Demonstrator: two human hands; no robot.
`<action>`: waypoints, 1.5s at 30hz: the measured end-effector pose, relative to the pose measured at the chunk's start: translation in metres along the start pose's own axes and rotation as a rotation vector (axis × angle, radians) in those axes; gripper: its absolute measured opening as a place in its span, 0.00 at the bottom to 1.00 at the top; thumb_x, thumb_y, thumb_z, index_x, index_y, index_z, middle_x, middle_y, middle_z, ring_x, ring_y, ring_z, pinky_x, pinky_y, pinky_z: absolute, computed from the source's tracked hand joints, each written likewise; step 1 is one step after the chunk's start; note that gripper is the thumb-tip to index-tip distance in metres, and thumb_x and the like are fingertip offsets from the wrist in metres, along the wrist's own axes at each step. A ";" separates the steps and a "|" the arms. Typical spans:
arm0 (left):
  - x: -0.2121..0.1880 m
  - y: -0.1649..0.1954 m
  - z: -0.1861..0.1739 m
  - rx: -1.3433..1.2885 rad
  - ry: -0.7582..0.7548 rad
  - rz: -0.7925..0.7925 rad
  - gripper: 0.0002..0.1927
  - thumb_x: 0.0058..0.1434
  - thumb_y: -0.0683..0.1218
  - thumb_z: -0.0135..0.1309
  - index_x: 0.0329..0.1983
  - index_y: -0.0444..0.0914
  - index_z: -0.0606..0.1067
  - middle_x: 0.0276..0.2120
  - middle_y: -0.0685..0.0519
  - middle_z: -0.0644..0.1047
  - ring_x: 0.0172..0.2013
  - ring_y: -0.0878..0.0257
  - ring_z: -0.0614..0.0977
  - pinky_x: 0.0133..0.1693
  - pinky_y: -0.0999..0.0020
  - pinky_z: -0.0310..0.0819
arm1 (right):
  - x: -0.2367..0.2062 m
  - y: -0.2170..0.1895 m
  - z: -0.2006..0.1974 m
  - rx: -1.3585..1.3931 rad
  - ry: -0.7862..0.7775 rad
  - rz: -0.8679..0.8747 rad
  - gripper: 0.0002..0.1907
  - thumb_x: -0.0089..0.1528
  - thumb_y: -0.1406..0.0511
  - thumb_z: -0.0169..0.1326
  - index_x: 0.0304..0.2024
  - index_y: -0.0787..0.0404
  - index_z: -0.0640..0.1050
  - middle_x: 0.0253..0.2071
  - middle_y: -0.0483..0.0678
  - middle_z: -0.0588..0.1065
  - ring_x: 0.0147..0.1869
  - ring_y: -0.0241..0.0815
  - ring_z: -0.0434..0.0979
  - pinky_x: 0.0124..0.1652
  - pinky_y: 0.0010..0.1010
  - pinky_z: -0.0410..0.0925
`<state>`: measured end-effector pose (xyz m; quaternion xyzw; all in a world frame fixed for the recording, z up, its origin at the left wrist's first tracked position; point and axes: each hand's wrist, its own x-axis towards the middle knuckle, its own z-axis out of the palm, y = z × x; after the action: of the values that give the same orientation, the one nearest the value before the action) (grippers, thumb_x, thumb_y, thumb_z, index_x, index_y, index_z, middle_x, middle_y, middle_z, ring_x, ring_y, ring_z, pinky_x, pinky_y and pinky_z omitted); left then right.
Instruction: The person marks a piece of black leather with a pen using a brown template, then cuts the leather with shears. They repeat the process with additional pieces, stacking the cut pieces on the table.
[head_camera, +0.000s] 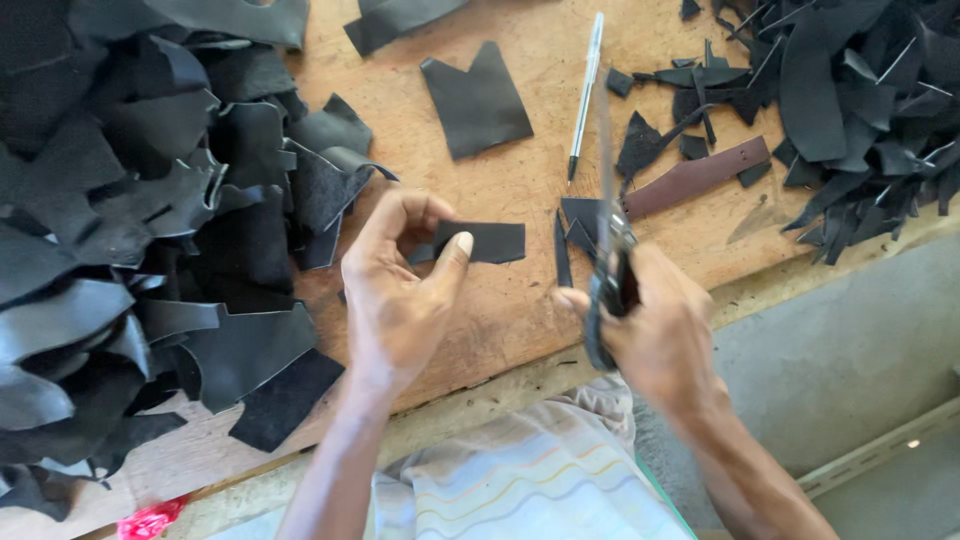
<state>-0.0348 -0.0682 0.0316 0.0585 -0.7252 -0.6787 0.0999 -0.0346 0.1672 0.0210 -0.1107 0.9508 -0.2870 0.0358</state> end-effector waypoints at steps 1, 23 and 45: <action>-0.002 0.000 0.002 0.106 0.049 -0.028 0.08 0.63 0.34 0.61 0.42 0.33 0.74 0.36 0.53 0.75 0.38 0.66 0.77 0.42 0.69 0.74 | 0.008 -0.002 0.005 0.012 0.043 -0.091 0.21 0.57 0.56 0.67 0.33 0.63 0.71 0.25 0.46 0.70 0.25 0.37 0.68 0.24 0.31 0.66; -0.027 0.005 -0.038 0.932 0.067 0.076 0.27 0.50 0.46 0.69 0.49 0.29 0.74 0.46 0.39 0.74 0.46 0.46 0.73 0.49 0.54 0.68 | 0.018 0.042 -0.029 0.160 0.081 0.044 0.12 0.61 0.66 0.66 0.43 0.64 0.79 0.29 0.43 0.75 0.26 0.30 0.71 0.24 0.24 0.65; -0.024 0.011 -0.012 -0.515 -0.131 -0.467 0.29 0.54 0.37 0.62 0.60 0.34 0.67 0.48 0.47 0.80 0.44 0.64 0.85 0.41 0.67 0.86 | 0.028 -0.039 -0.005 1.006 0.032 0.320 0.11 0.58 0.74 0.61 0.40 0.64 0.74 0.29 0.47 0.76 0.27 0.36 0.81 0.28 0.26 0.77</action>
<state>-0.0080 -0.0736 0.0414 0.1521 -0.5021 -0.8462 -0.0932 -0.0547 0.1322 0.0468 0.0709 0.7008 -0.7007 0.1134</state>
